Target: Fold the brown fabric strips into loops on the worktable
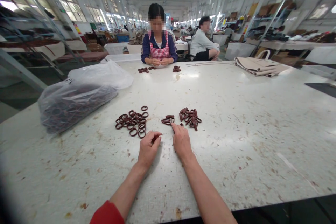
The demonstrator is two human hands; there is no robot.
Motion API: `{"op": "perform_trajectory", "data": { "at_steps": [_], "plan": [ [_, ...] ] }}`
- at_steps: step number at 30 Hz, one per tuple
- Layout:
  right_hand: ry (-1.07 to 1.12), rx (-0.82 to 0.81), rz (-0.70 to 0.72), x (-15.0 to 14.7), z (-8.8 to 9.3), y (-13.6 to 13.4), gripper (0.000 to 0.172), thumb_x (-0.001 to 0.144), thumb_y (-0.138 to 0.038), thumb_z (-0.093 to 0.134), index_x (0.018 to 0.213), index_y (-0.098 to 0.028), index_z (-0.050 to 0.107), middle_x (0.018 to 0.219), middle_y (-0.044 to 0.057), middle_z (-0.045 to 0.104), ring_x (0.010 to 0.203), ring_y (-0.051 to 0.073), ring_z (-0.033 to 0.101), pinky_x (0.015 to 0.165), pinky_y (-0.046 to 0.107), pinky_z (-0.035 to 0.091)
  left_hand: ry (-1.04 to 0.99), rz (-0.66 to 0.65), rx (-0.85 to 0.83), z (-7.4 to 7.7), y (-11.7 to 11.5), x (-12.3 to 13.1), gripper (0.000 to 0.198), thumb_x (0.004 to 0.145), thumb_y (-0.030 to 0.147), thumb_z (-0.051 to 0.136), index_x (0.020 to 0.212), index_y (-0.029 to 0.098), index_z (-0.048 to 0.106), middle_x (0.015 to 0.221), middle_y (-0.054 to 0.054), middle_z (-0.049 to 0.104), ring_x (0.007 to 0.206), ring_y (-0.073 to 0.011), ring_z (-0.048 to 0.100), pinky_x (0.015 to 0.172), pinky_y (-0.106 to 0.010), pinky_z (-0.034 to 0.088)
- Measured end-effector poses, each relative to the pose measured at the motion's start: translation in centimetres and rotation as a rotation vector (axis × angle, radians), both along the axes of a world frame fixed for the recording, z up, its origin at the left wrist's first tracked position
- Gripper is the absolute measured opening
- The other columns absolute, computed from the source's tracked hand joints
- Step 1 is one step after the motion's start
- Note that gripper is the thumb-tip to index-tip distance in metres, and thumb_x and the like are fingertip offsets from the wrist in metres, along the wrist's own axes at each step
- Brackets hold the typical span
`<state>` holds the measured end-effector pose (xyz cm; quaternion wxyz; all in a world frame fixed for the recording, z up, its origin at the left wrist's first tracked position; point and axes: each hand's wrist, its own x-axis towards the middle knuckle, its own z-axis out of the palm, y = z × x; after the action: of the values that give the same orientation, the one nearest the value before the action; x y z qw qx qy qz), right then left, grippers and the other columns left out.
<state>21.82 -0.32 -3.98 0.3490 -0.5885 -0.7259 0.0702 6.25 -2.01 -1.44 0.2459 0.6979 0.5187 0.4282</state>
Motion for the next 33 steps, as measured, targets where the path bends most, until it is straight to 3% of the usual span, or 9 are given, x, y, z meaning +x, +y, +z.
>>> {"op": "perform_trajectory", "data": {
  "at_steps": [6, 9, 13, 18, 22, 24, 27, 30, 33],
  "plan": [
    [0.170, 0.000, 0.095, -0.2, 1.1, -1.9, 0.049, 0.069, -0.002, 0.035, 0.114, -0.017, 0.049, 0.097, 0.007, 0.055, 0.086, 0.018, 0.052, 0.077, 0.030, 0.042, -0.049, -0.046, -0.037, -0.1, 0.0, 0.2, 0.018, 0.075, 0.013, 0.046, 0.087, 0.017, 0.059, 0.076, -0.002, 0.055, 0.071, -0.0141, 0.052, 0.066, -0.026, 0.040],
    [0.228, 0.039, 0.033, -0.2, 1.3, -1.8, 0.039, 0.072, -0.004, 0.037, 0.106, -0.017, 0.052, 0.093, 0.006, 0.054, 0.085, 0.018, 0.050, 0.076, 0.030, 0.041, -0.060, -0.051, -0.021, -0.1, 0.0, 0.4, 0.022, 0.075, 0.011, 0.045, 0.091, 0.017, 0.059, 0.077, -0.002, 0.054, 0.074, -0.0144, 0.052, 0.068, -0.027, 0.040],
    [0.028, 0.048, -0.031, -0.4, 1.0, -0.6, 0.023, 0.074, -0.010, 0.047, 0.092, -0.017, 0.059, 0.093, 0.009, 0.052, 0.091, 0.022, 0.044, 0.081, 0.035, 0.037, -0.072, -0.024, -0.017, -0.3, 0.0, 0.4, 0.023, 0.075, 0.011, 0.046, 0.092, 0.017, 0.059, 0.078, -0.002, 0.053, 0.074, -0.0145, 0.052, 0.069, -0.027, 0.041],
    [-0.051, -0.017, 0.087, -0.8, 1.2, -0.2, 0.008, 0.076, -0.013, 0.054, 0.073, -0.018, 0.060, 0.086, 0.007, 0.054, 0.087, 0.021, 0.042, 0.079, 0.036, 0.034, -0.099, -0.053, -0.035, 0.0, 0.0, 0.5, 0.026, 0.073, 0.011, 0.048, 0.095, 0.018, 0.060, 0.086, -0.003, 0.054, 0.075, -0.0142, 0.052, 0.071, -0.028, 0.042],
    [0.267, -0.087, 0.246, -0.8, 1.9, -1.4, 0.010, 0.078, -0.014, 0.050, 0.073, -0.018, 0.057, 0.075, 0.002, 0.054, 0.080, 0.017, 0.046, 0.072, 0.030, 0.036, -0.228, -0.202, -0.109, 0.5, 0.0, 0.5, 0.018, 0.077, 0.017, 0.049, 0.088, 0.019, 0.063, 0.091, -0.004, 0.055, 0.082, -0.0150, 0.053, 0.074, -0.028, 0.043],
    [0.486, -0.174, 0.260, -0.9, 2.1, -1.9, 0.010, 0.079, -0.017, 0.050, 0.071, -0.018, 0.056, 0.069, 0.000, 0.053, 0.073, 0.016, 0.048, 0.067, 0.028, 0.037, -0.369, -0.254, -0.249, 0.5, 0.1, 0.5, 0.014, 0.076, 0.025, 0.053, 0.084, 0.017, 0.062, 0.082, -0.003, 0.056, 0.071, -0.0139, 0.054, 0.064, -0.026, 0.044],
    [0.857, -0.349, 0.282, -1.1, 2.1, -2.0, 0.010, 0.077, -0.027, 0.055, 0.072, -0.018, 0.053, 0.060, -0.003, 0.051, 0.057, 0.012, 0.048, 0.056, 0.023, 0.037, -0.617, -0.278, -0.490, 0.5, 0.2, 0.6, 0.025, 0.073, 0.036, 0.058, 0.083, 0.014, 0.060, 0.064, -0.001, 0.056, 0.054, -0.0115, 0.050, 0.051, -0.023, 0.041],
    [1.174, -0.471, 0.296, -1.3, 1.8, -1.8, 0.024, 0.068, -0.032, 0.065, 0.081, -0.019, 0.049, 0.053, -0.007, 0.049, 0.044, 0.008, 0.043, 0.043, 0.018, 0.029, -0.797, -0.309, -0.615, 0.7, 0.1, 0.7, 0.028, 0.071, 0.039, 0.061, 0.078, 0.012, 0.058, 0.060, -0.001, 0.055, 0.053, -0.0111, 0.049, 0.049, -0.022, 0.039],
    [1.359, -0.508, 0.284, -1.2, 1.4, -1.6, 0.035, 0.061, -0.029, 0.072, 0.082, -0.019, 0.046, 0.054, -0.008, 0.051, 0.040, 0.006, 0.042, 0.038, 0.015, 0.024, -0.918, -0.354, -0.701, 1.2, -0.2, 0.8, 0.025, 0.068, 0.034, 0.064, 0.076, 0.012, 0.058, 0.063, -0.002, 0.056, 0.055, -0.0103, 0.050, 0.050, -0.021, 0.039]
  ]
}}
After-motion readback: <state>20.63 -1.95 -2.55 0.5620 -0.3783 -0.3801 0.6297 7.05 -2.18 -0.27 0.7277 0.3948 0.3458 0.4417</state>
